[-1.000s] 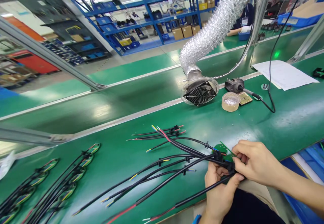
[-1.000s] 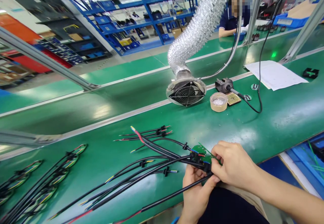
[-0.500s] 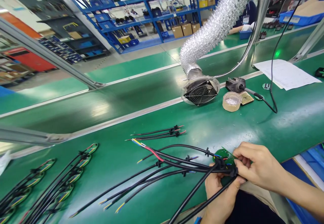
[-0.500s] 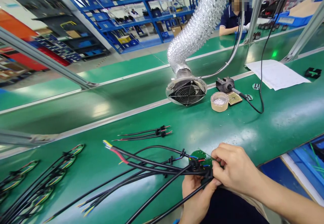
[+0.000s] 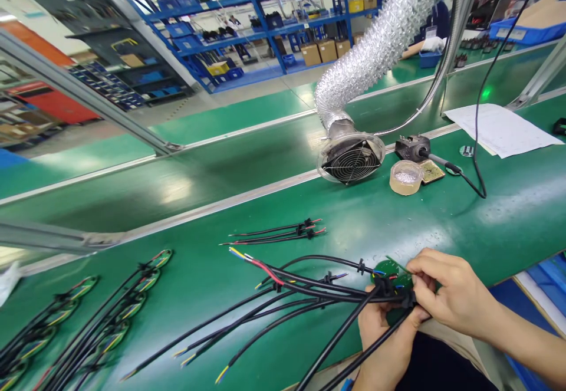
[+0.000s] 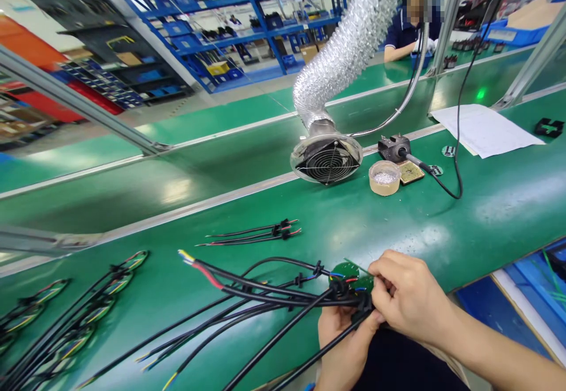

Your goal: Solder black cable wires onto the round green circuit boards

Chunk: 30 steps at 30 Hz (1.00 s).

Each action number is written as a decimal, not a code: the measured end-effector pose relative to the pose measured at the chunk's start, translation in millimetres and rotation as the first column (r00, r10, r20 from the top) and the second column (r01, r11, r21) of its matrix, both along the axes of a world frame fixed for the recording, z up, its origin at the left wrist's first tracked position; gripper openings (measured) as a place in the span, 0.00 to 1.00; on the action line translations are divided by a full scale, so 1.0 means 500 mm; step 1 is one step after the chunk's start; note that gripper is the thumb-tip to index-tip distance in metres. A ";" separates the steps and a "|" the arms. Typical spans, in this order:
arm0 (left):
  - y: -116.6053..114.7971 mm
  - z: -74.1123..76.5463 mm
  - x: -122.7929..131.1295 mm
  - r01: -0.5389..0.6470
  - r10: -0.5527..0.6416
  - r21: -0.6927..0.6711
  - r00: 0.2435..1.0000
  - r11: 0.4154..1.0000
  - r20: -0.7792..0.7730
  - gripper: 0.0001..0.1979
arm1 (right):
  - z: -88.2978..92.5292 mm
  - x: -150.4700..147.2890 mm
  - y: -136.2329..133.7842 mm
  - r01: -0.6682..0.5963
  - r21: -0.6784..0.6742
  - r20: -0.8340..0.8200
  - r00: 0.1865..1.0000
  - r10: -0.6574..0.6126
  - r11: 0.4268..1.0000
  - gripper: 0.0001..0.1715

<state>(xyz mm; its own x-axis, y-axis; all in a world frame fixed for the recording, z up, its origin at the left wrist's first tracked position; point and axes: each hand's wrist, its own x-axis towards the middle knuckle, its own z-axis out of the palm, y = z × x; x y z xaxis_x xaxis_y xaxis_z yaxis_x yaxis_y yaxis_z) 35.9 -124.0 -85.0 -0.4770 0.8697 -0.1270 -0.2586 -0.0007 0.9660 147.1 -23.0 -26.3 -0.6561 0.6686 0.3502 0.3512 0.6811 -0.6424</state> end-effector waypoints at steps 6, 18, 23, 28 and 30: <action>0.004 -0.001 0.002 -0.083 0.084 0.020 0.996 0.996 -0.033 0.19 | 0.006 0.014 -0.006 0.032 0.064 -0.005 0.999 -0.032 0.997 0.07; -0.001 0.003 0.019 -0.144 0.139 -0.067 0.987 0.987 -0.079 0.16 | 0.007 0.005 -0.020 0.034 0.165 0.042 0.998 -0.041 0.986 0.10; 0.002 0.009 0.017 -0.149 0.147 -0.037 0.988 0.988 -0.045 0.18 | -0.003 -0.007 -0.014 0.035 0.173 0.001 0.999 -0.036 0.984 0.11; 0.003 0.011 0.018 -0.168 0.166 -0.029 0.984 0.985 -0.061 0.20 | -0.011 -0.012 -0.009 0.037 0.099 -0.063 0.998 -0.031 0.994 0.10; 0.005 0.008 0.021 -0.168 0.168 -0.015 0.985 0.986 -0.026 0.20 | -0.011 -0.010 -0.008 0.027 0.027 -0.080 0.996 -0.025 0.999 0.09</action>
